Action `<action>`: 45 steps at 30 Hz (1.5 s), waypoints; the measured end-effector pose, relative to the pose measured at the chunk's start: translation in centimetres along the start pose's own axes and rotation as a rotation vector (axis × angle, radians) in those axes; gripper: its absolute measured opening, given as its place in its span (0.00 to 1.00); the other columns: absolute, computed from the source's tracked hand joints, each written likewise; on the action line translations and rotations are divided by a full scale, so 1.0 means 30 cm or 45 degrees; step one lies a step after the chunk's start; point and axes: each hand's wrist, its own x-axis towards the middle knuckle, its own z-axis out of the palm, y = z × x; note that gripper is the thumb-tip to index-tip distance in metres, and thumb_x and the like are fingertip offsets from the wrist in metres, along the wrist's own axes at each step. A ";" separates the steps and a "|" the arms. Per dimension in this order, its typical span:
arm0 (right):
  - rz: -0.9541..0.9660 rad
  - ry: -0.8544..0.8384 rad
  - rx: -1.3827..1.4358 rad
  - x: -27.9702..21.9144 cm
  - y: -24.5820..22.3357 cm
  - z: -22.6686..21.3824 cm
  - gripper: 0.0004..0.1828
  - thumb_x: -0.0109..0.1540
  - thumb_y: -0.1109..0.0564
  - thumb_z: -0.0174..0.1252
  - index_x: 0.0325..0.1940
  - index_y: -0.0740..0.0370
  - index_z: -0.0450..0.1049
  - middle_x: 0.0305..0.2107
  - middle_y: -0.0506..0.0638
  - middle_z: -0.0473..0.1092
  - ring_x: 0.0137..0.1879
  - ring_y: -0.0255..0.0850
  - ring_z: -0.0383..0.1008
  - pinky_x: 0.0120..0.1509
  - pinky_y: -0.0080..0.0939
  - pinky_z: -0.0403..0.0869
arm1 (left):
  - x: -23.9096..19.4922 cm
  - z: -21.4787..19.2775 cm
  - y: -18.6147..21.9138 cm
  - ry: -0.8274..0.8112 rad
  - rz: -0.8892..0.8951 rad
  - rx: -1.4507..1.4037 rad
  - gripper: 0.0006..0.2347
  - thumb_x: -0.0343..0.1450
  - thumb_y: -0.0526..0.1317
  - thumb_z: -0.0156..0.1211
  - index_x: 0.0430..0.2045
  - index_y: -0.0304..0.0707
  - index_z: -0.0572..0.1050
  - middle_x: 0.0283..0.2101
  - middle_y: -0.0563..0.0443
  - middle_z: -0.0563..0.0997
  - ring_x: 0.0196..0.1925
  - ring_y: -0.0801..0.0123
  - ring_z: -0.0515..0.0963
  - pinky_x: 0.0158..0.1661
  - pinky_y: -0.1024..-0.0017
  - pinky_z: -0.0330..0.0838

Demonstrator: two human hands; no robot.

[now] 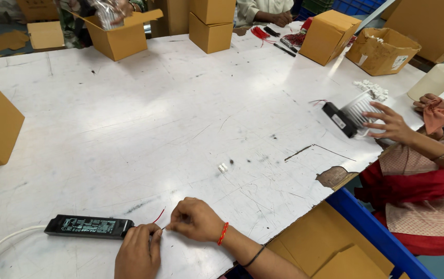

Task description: The person assembles LED light fixtures by connecting wires to drivers and attaching connectors. They handle multiple light units and drivers, twisting wires and inserting connectors, then place the assembled units on the table.

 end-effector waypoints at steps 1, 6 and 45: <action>0.010 0.021 -0.037 0.003 0.004 0.003 0.11 0.59 0.51 0.70 0.33 0.59 0.76 0.28 0.47 0.73 0.38 0.38 0.73 0.41 0.38 0.74 | 0.004 -0.006 0.010 0.035 0.051 0.010 0.04 0.68 0.39 0.62 0.29 0.39 0.75 0.32 0.52 0.81 0.37 0.60 0.80 0.39 0.61 0.74; -0.223 0.181 -0.140 0.018 0.027 0.010 0.11 0.61 0.53 0.69 0.33 0.62 0.76 0.29 0.51 0.74 0.39 0.42 0.72 0.43 0.41 0.73 | 0.009 -0.058 0.080 0.239 0.100 -0.040 0.08 0.66 0.39 0.65 0.33 0.37 0.76 0.39 0.45 0.80 0.42 0.55 0.80 0.42 0.62 0.74; 0.140 0.103 -0.196 0.051 -0.002 0.040 0.10 0.57 0.54 0.67 0.34 0.63 0.79 0.26 0.50 0.75 0.29 0.39 0.74 0.35 0.39 0.73 | -0.154 -0.365 -0.155 0.714 0.075 0.019 0.52 0.52 0.43 0.83 0.68 0.33 0.51 0.65 0.32 0.62 0.68 0.39 0.64 0.63 0.50 0.66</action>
